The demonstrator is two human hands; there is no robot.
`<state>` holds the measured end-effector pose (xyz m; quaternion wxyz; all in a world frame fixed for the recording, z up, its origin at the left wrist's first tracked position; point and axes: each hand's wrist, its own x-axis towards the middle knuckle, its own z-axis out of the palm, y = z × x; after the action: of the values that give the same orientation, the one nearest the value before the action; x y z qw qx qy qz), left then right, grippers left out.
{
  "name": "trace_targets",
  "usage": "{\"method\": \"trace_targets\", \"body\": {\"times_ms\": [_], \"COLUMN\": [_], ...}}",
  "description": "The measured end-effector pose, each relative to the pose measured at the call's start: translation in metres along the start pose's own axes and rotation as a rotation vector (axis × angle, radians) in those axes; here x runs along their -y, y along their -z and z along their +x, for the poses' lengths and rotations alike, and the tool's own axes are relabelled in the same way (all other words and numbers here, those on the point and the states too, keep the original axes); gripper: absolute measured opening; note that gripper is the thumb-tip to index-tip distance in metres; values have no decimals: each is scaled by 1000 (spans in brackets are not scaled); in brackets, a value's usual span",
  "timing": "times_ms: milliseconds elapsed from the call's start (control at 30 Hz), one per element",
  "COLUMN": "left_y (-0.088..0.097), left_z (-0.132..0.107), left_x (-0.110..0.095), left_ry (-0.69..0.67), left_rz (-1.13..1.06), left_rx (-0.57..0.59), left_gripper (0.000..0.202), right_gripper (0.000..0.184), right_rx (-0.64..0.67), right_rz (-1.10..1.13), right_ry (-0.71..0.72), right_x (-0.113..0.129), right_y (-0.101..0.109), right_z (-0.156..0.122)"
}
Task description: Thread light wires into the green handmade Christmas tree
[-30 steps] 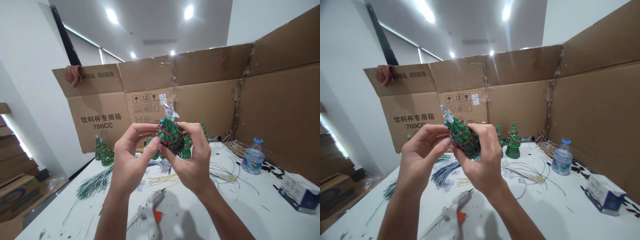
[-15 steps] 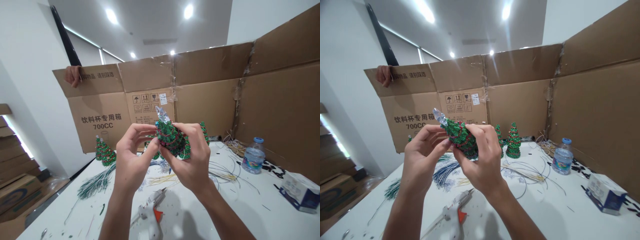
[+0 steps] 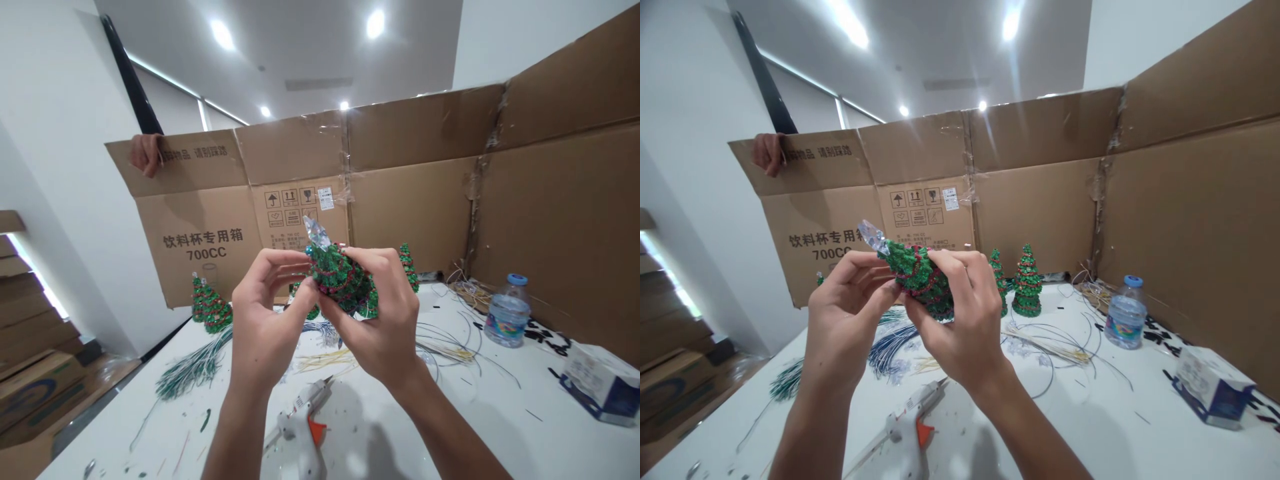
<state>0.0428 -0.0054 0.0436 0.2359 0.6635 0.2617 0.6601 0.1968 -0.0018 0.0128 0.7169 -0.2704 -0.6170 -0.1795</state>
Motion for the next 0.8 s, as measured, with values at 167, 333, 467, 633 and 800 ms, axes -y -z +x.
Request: {"method": "trace_targets", "body": {"times_ms": [167,333,467,633,800], "left_y": [-2,-2,0,3,12], "left_z": [0,0,0,2,6], "left_x": [2,-1,-3,2,-1], "left_ry": [-3,-3,9,1,-31], "left_rz": [-4,-11,-16,-32,18], "left_rx": [2,18,42,40,87], "left_gripper": [14,11,12,11,13], "right_gripper": [45,44,45,45,44], "right_rx": [3,0,6,7,1], "right_rz": [-1,10,17,29,106], "right_ry": [-4,-10,-17,-47,-180], "right_x": [1,2,3,5,8], "right_y": [1,3,4,4,4], "right_z": [0,0,0,1,2]}}
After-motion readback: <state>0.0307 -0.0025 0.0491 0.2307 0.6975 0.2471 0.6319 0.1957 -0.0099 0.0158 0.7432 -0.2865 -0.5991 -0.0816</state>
